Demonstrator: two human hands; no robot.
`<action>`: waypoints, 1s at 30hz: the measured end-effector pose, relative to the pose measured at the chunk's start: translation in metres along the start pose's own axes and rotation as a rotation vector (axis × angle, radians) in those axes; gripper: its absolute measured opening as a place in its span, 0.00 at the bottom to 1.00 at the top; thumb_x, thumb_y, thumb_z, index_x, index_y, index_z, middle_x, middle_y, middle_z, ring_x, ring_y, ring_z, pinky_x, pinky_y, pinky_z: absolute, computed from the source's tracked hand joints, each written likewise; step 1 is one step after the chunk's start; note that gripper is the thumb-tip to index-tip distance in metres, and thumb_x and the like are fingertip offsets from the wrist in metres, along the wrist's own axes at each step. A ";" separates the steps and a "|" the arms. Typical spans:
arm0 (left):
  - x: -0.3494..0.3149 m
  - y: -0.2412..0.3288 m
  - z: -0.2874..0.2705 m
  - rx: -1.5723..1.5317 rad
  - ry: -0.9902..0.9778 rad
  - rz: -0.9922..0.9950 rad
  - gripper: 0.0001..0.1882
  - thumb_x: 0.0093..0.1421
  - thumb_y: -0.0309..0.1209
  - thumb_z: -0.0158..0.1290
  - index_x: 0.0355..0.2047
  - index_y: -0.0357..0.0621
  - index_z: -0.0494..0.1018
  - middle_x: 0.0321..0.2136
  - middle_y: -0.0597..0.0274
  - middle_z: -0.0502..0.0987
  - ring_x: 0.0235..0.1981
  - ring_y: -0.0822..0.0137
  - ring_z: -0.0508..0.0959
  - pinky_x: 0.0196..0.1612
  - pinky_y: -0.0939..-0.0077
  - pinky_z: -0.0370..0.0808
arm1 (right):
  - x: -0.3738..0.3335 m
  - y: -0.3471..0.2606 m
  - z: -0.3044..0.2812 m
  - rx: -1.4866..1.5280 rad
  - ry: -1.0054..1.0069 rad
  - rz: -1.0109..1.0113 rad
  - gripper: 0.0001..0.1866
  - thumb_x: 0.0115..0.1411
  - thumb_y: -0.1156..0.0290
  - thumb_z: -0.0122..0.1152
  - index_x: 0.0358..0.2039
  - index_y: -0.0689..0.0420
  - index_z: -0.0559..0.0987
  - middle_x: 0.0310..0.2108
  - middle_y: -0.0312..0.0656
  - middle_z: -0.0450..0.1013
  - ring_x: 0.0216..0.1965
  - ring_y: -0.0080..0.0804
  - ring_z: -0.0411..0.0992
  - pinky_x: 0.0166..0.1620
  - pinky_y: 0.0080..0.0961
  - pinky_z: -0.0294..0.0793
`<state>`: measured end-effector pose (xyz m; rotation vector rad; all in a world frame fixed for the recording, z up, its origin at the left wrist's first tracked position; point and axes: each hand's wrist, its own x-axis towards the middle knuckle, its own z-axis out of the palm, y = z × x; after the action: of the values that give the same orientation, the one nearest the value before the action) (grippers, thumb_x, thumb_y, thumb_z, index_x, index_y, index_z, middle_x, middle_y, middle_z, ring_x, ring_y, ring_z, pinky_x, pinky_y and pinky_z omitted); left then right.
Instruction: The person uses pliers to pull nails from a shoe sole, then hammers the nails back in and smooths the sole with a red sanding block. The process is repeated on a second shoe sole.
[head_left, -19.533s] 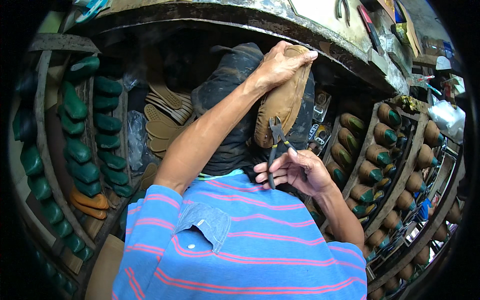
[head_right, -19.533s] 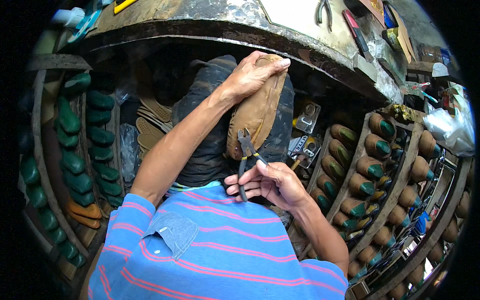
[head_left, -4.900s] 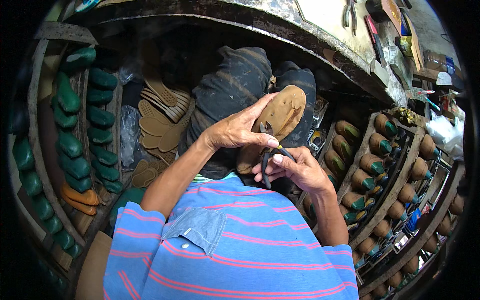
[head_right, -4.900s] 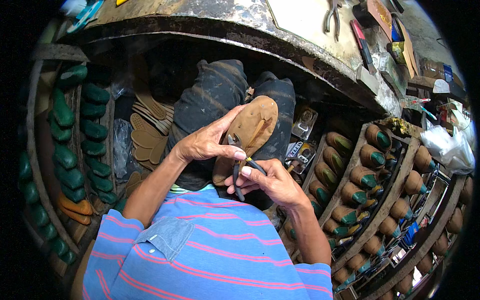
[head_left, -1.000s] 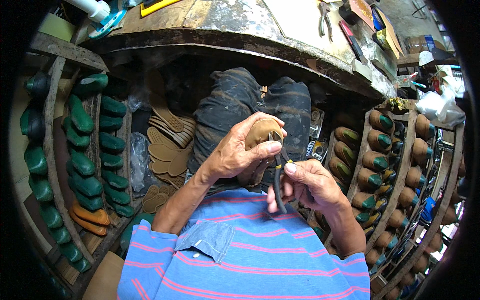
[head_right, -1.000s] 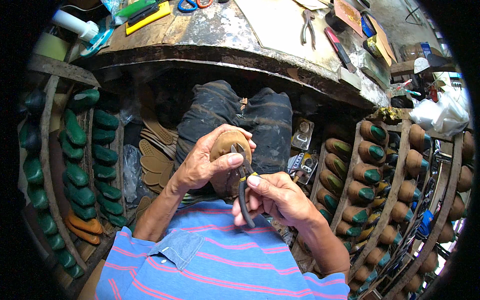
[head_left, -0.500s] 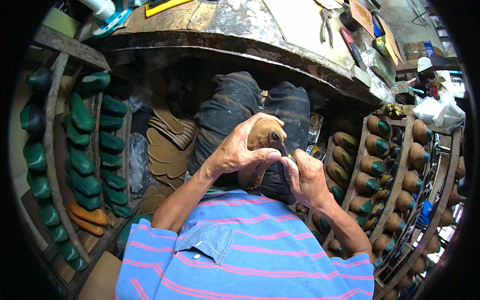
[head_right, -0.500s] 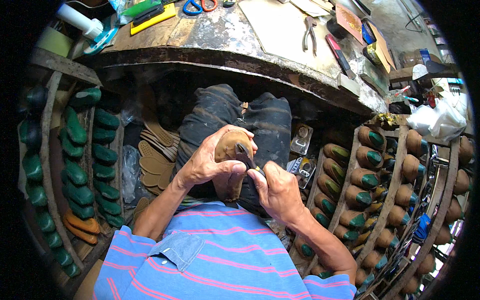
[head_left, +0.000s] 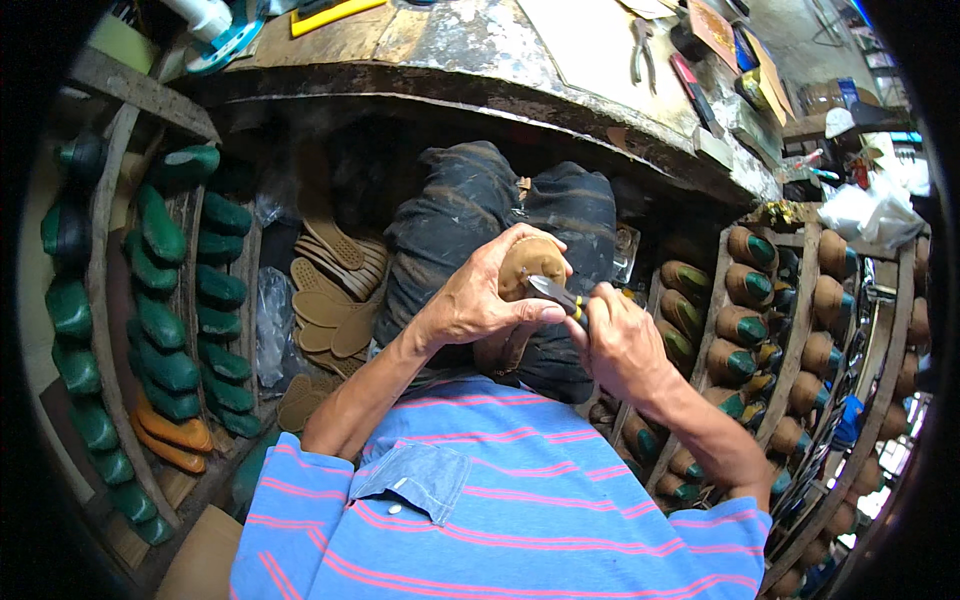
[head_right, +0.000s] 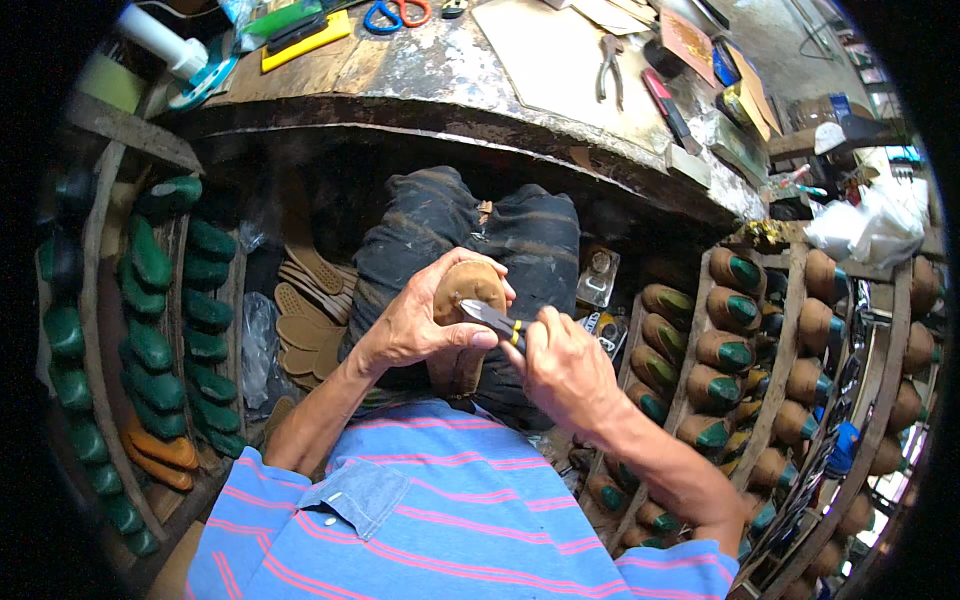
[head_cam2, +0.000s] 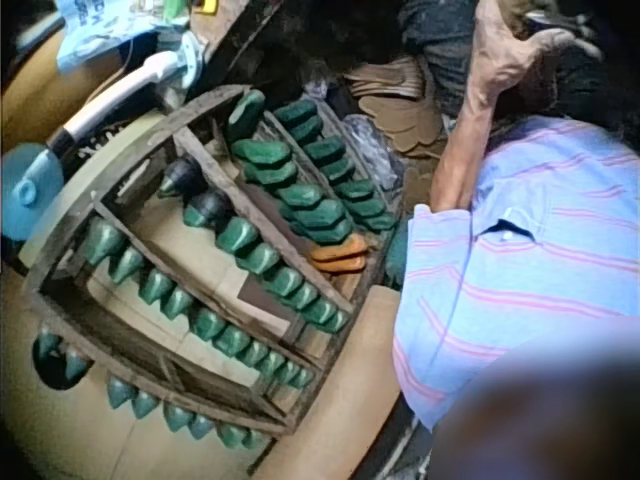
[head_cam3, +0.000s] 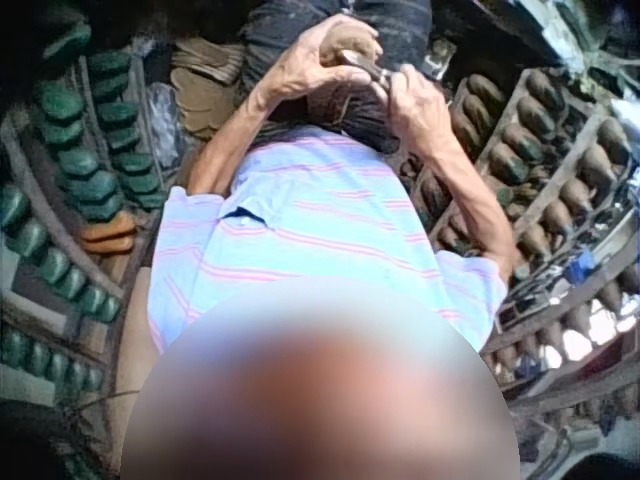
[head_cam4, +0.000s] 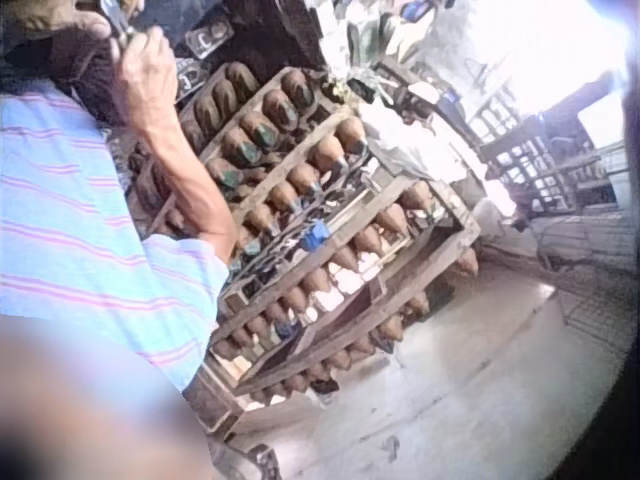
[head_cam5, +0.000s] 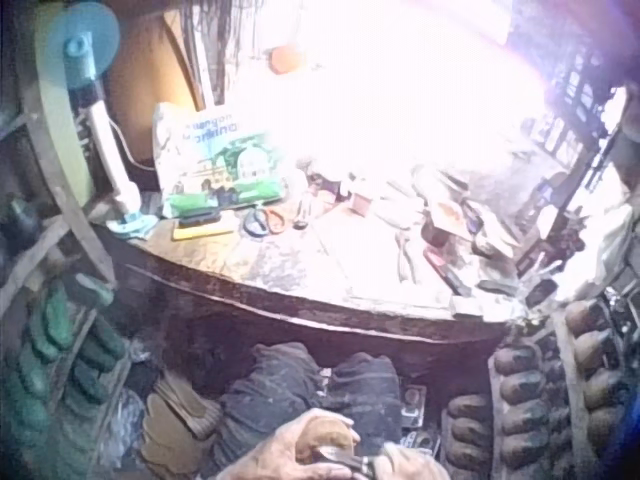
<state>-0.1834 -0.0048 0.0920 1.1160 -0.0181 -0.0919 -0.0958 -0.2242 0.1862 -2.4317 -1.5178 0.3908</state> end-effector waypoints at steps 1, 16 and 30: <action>0.001 -0.001 0.000 -0.016 0.000 -0.004 0.41 0.59 0.32 0.81 0.68 0.39 0.71 0.57 0.59 0.84 0.57 0.69 0.83 0.65 0.67 0.81 | -0.003 -0.001 0.000 0.058 0.032 0.051 0.15 0.76 0.67 0.67 0.38 0.66 0.76 0.35 0.58 0.74 0.33 0.64 0.81 0.37 0.53 0.82; 0.002 0.006 0.015 0.172 -0.067 0.009 0.40 0.64 0.48 0.77 0.67 0.38 0.74 0.62 0.56 0.80 0.63 0.64 0.79 0.71 0.64 0.74 | -0.022 0.008 -0.021 1.592 -0.589 0.537 0.28 0.84 0.51 0.56 0.43 0.69 0.83 0.47 0.53 0.87 0.50 0.44 0.89 0.53 0.41 0.92; 0.003 0.002 0.005 0.071 -0.076 -0.008 0.47 0.59 0.39 0.80 0.72 0.39 0.67 0.61 0.56 0.82 0.63 0.66 0.81 0.70 0.65 0.76 | -0.022 -0.006 0.011 0.554 -0.175 0.240 0.12 0.77 0.70 0.64 0.37 0.66 0.77 0.30 0.52 0.78 0.32 0.47 0.80 0.36 0.44 0.78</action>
<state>-0.1807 -0.0083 0.0957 1.1832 -0.0860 -0.1417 -0.1140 -0.2402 0.1805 -2.1646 -0.9922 0.9516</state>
